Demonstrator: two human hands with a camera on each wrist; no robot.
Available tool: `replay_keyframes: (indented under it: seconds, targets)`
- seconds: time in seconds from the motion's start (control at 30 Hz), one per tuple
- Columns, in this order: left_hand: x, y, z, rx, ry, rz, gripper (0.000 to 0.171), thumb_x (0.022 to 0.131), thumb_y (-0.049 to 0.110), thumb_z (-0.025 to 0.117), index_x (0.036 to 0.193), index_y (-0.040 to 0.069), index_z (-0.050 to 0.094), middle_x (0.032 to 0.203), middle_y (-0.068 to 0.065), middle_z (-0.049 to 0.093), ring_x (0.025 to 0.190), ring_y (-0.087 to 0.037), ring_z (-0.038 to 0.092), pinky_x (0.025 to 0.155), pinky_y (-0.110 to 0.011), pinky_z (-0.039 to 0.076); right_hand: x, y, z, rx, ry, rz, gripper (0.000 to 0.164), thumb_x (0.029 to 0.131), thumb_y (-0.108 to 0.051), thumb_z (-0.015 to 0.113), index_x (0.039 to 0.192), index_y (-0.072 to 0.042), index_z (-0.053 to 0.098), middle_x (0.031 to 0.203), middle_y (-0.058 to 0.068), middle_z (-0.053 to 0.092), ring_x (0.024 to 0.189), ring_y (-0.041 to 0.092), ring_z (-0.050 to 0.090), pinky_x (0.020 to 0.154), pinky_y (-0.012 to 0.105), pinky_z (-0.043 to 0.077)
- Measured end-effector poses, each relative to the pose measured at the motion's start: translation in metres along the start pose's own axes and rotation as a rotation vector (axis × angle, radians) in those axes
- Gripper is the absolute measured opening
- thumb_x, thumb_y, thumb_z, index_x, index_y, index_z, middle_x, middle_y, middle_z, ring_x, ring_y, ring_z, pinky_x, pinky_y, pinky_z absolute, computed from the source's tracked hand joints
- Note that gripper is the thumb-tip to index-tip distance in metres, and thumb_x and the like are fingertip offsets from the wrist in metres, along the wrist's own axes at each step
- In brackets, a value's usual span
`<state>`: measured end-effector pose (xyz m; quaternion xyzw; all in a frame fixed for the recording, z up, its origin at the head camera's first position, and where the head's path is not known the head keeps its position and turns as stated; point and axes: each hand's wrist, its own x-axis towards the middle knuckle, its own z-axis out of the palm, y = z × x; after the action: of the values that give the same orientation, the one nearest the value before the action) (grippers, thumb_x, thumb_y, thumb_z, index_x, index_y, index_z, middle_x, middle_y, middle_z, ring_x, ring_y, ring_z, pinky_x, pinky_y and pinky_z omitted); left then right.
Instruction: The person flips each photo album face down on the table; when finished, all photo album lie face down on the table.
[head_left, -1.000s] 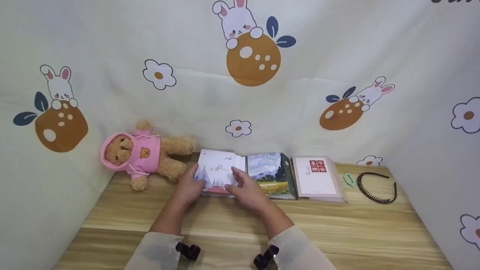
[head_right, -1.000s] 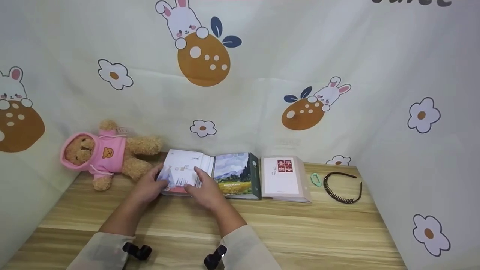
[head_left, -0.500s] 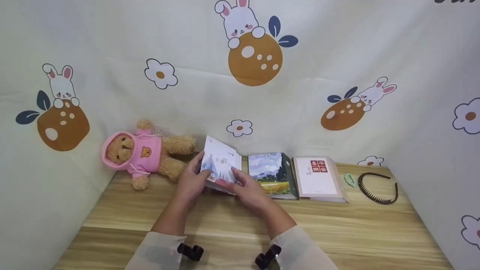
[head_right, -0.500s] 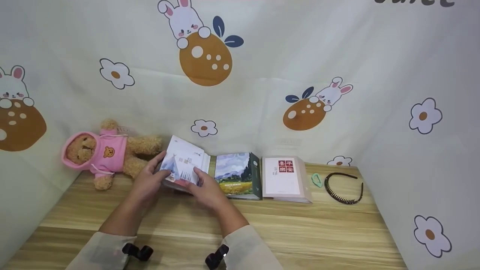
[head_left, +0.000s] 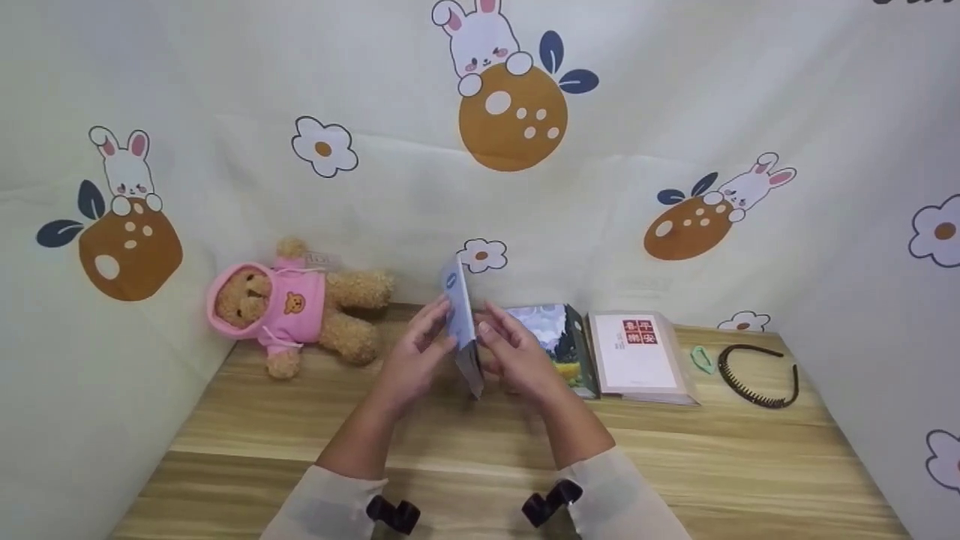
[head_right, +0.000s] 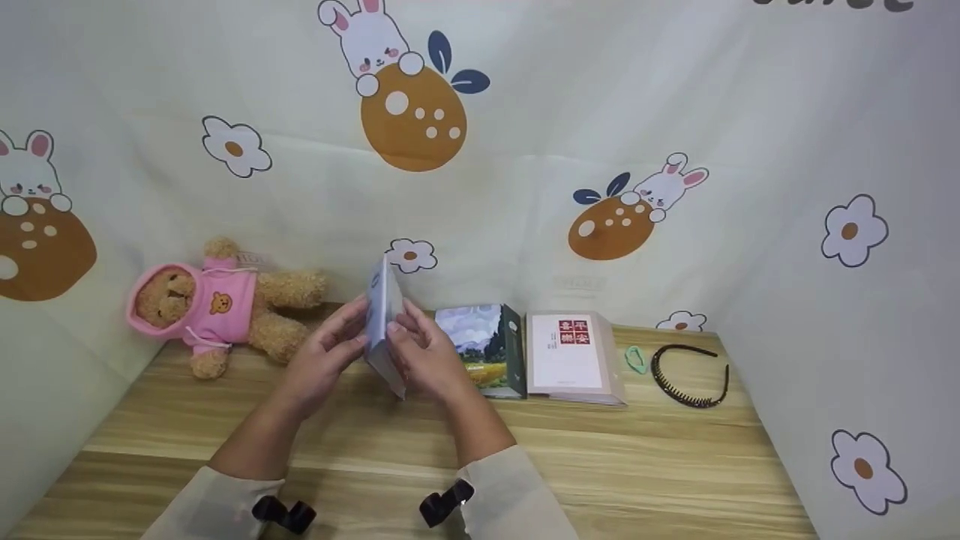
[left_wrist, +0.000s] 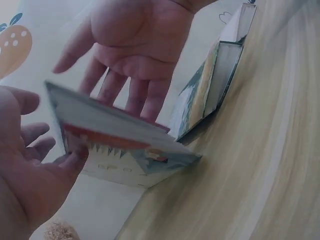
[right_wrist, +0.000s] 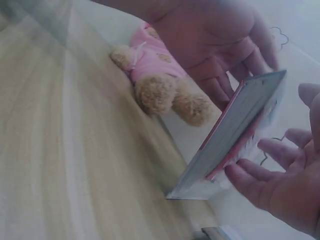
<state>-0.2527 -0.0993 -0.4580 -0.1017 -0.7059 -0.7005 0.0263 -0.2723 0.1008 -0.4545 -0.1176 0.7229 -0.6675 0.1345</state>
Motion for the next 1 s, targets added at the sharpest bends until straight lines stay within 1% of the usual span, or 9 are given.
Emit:
replay_keyframes:
  seconds: [0.07,0.17,0.3,0.43,0.5,0.57,0.73,0.83,1.0]
  targets:
    - [0.0,-0.005,0.003,-0.003,-0.048,-0.017,0.066,0.104,0.009,0.066,0.165,0.01,0.041,0.178,-0.008,0.027,0.162,-0.037,0.035,0.128,-0.053,0.038,0.001,-0.001,-0.003,-0.026,0.053,0.019,0.072,0.104,-0.053,0.064,0.168,-0.036,0.036,0.171,0.006,0.045,0.155,0.039,0.047,0.12,0.068,0.044]
    - [-0.001,-0.013,0.007,0.025,-0.113,-0.078,0.072,0.105,0.016,0.067,0.169,0.013,0.034,0.179,-0.012,0.024,0.159,-0.04,0.039,0.125,-0.055,0.042,0.002,0.0,-0.004,-0.067,0.109,0.051,0.072,0.102,-0.052,0.069,0.166,-0.043,0.036,0.171,0.007,0.043,0.152,0.041,0.047,0.119,0.071,0.044]
    - [-0.001,-0.021,0.008,0.085,-0.138,-0.134,0.069,0.108,0.028,0.065,0.169,0.016,0.035,0.178,-0.016,0.026,0.156,-0.043,0.043,0.125,-0.057,0.042,0.004,0.005,-0.001,-0.055,0.129,0.069,0.073,0.103,-0.047,0.069,0.166,-0.048,0.033,0.173,0.007,0.04,0.151,0.039,0.045,0.119,0.07,0.045]
    - [0.0,-0.024,0.004,0.066,-0.107,-0.169,0.064,0.107,0.033,0.065,0.166,0.023,0.042,0.174,-0.017,0.035,0.153,-0.041,0.048,0.127,-0.059,0.04,0.006,0.008,0.003,-0.049,0.117,0.067,0.076,0.101,-0.051,0.07,0.166,-0.049,0.031,0.174,0.006,0.038,0.152,0.039,0.045,0.118,0.068,0.046]
    - [0.0,-0.026,0.002,0.052,-0.08,-0.196,0.062,0.106,0.035,0.065,0.164,0.025,0.045,0.173,-0.015,0.038,0.152,-0.04,0.049,0.127,-0.06,0.039,0.006,0.009,0.004,-0.065,0.127,0.063,0.076,0.099,-0.053,0.072,0.165,-0.047,0.034,0.172,0.007,0.041,0.149,0.039,0.048,0.117,0.066,0.049]
    - [0.001,-0.028,-0.001,0.052,-0.057,-0.225,0.06,0.107,0.037,0.063,0.163,0.024,0.047,0.172,-0.015,0.04,0.153,-0.04,0.048,0.128,-0.061,0.038,0.007,0.01,0.004,-0.086,0.17,0.047,0.075,0.097,-0.052,0.076,0.163,-0.042,0.042,0.167,0.007,0.048,0.146,0.038,0.053,0.116,0.062,0.052]
    - [0.004,-0.036,-0.005,0.176,0.031,-0.262,0.056,0.11,0.041,0.057,0.159,0.014,0.052,0.168,-0.018,0.046,0.155,-0.042,0.044,0.13,-0.06,0.035,0.009,0.011,0.0,-0.151,0.343,-0.011,0.066,0.091,-0.034,0.086,0.152,-0.02,0.062,0.151,0.008,0.061,0.136,0.032,0.064,0.112,0.05,0.058]
    - [0.007,-0.037,-0.008,0.21,0.089,-0.299,0.057,0.11,0.041,0.055,0.158,0.011,0.053,0.167,-0.018,0.048,0.156,-0.04,0.043,0.132,-0.057,0.031,0.011,0.013,-0.003,-0.152,0.375,0.029,0.068,0.089,-0.022,0.088,0.152,-0.016,0.062,0.147,0.01,0.065,0.133,0.031,0.067,0.111,0.047,0.059]
    - [0.01,-0.038,-0.015,0.208,0.15,-0.348,0.06,0.111,0.044,0.05,0.162,0.011,0.047,0.171,-0.018,0.041,0.161,-0.039,0.034,0.135,-0.056,0.025,0.01,0.017,-0.005,-0.164,0.309,0.138,0.076,0.092,-0.02,0.085,0.16,-0.011,0.051,0.143,0.013,0.068,0.13,0.029,0.067,0.11,0.044,0.06]
